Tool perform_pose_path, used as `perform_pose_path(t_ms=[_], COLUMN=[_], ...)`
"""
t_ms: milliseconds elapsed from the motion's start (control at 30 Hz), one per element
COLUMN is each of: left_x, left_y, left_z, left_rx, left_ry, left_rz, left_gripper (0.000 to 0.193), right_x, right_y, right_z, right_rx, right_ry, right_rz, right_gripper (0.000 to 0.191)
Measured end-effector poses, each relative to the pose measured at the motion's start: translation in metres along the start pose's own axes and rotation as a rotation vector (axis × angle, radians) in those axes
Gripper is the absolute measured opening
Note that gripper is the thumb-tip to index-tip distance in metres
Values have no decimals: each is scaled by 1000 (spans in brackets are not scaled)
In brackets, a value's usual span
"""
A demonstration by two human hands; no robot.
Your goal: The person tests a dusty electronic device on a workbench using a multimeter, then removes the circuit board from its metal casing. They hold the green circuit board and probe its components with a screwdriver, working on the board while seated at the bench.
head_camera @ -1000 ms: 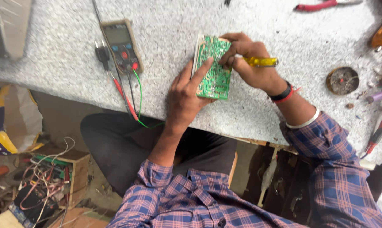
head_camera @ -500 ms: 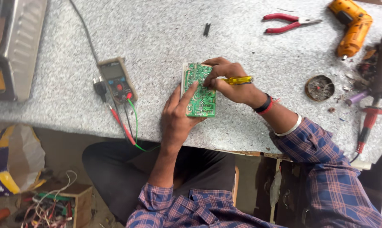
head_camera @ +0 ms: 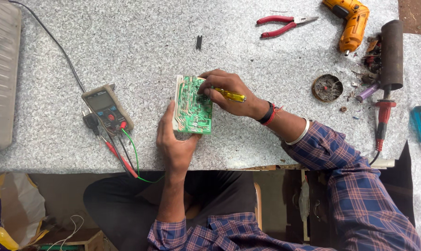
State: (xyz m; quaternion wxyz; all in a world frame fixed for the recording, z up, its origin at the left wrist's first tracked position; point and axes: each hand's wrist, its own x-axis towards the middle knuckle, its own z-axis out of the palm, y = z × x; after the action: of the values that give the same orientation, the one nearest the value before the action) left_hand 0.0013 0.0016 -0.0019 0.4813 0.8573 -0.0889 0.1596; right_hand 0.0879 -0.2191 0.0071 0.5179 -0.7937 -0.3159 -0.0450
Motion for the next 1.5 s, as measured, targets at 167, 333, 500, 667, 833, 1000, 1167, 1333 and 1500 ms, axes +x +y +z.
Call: perform_pose_path(t_ms=[167,333,500,667,833,1000,1167,1333,1500], left_x=[-2,-1,-1,-1,0,1,0,-6,-9], left_y=[-4,-8,-12,-13,-6,-3,-10,-17,-22], left_z=[1,1,1,0,0,-1,1,2,3], left_rx=[-2,9,-126,-242,-214,-213,-233,-313,-367], left_ry=[121,129,103,41,-45,-78,-48,-15,1], left_rz=[-19,-10,-58,-154,-120,-138,-137,-77,-97], left_gripper=[83,72,77,86,98,102,97,85,83], right_x=[1,1,-4,-2,-3,-2,1,1,2], right_y=[4,0,-14,-15,-9,-8,-12,-17,-18], right_z=[-1,-3,2,1,0,4,1,-1,-5], right_rx=[-141,-93,-118,-220,-123,-188,-266,-268,-261], right_ry=[100,134,8,63,151,44,-55,-7,-54], right_rz=[18,76,34,-143,-126,-166,-256,-268,-321], right_gripper=[16,14,10,16,22,21,20,22,24])
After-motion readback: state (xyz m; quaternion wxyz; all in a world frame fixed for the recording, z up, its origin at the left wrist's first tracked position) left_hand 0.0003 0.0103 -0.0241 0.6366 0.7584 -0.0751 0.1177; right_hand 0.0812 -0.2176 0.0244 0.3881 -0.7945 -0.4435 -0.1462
